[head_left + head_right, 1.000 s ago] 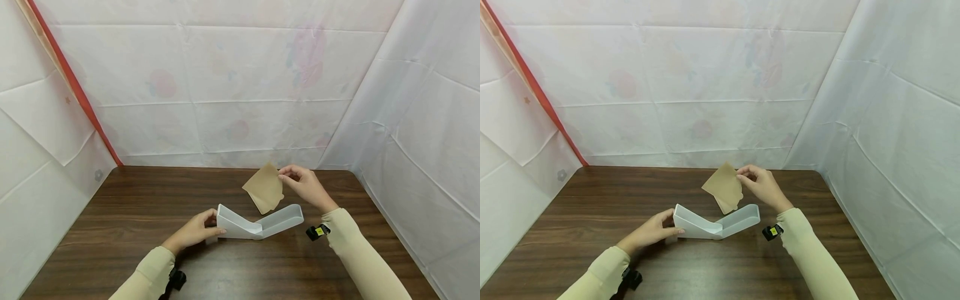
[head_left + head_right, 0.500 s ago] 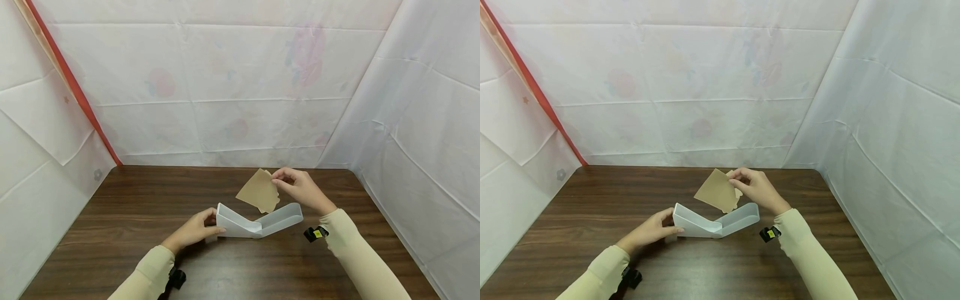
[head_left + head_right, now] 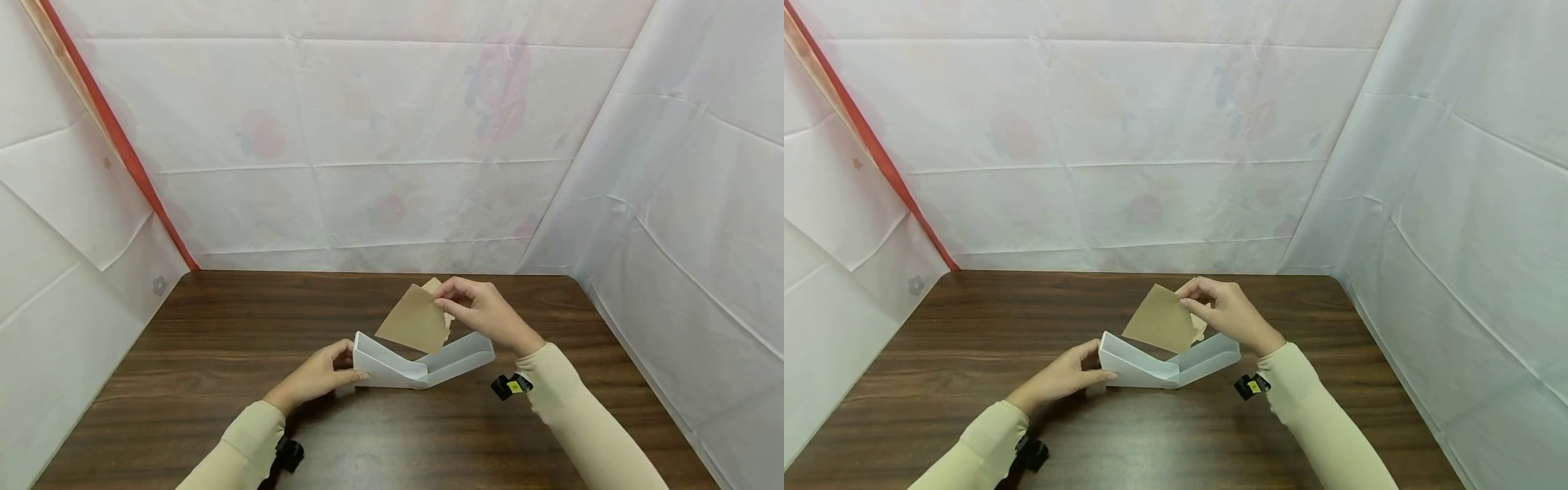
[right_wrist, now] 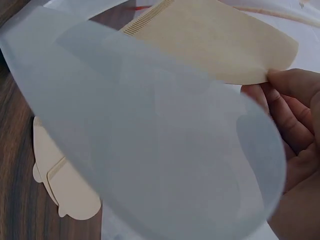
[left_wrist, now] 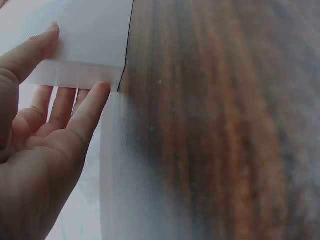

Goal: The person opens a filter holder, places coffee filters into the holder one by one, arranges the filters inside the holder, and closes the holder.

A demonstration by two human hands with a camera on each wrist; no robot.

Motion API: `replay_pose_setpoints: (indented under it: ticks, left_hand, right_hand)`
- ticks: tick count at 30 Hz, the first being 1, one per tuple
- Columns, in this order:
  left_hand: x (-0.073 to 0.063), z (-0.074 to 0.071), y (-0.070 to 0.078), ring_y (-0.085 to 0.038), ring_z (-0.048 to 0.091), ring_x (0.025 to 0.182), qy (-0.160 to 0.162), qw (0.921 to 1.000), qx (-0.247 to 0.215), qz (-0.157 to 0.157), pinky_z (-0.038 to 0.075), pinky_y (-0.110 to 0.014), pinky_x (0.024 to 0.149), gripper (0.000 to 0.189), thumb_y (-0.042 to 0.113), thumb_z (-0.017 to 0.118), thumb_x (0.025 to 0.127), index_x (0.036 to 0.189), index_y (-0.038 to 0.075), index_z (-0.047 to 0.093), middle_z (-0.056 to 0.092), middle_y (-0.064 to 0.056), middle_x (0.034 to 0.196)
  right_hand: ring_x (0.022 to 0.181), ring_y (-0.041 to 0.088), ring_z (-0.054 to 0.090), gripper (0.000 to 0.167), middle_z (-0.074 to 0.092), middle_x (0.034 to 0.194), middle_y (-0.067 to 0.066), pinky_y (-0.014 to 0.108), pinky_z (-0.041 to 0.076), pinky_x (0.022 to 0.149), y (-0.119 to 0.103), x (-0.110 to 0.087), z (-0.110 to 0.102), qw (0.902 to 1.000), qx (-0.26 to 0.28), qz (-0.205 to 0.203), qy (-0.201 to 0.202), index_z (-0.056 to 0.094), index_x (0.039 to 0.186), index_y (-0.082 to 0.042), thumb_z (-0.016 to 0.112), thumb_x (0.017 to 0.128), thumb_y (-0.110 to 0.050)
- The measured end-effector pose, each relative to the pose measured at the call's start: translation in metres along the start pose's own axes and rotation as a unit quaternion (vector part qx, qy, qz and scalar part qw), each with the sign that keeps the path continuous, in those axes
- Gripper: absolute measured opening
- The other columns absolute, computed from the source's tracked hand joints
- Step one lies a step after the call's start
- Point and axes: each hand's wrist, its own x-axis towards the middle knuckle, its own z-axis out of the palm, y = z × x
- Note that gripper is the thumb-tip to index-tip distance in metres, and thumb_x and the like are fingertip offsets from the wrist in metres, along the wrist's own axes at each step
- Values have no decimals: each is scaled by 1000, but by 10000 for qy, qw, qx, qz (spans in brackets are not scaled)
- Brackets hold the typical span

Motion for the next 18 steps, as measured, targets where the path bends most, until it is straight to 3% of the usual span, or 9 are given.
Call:
replay_pose_setpoints:
  ticks: [9, 18]
  left_hand:
    - [0, 0, 1, -26, 64, 107, -6, 10000, 7, -27, 53, -29, 82, 37, 18, 78, 90, 117, 4, 59, 68, -9, 114]
    - [0, 0, 1, -25, 64, 106, -11, 10000, 7, -34, 53, -29, 82, 36, 18, 78, 90, 117, 3, 59, 69, -8, 112]
  right_hand:
    - [79, 10, 64, 6, 68, 88, -11, 27, 49, 62, -5, 4, 15, 9980, -293, -443, -333, 71, 99, -20, 71, 95, -15]
    - [79, 5, 63, 8, 68, 89, -11, 27, 50, 64, -9, 6, 30, 9946, -583, -660, -549, 70, 97, -17, 72, 94, -10]
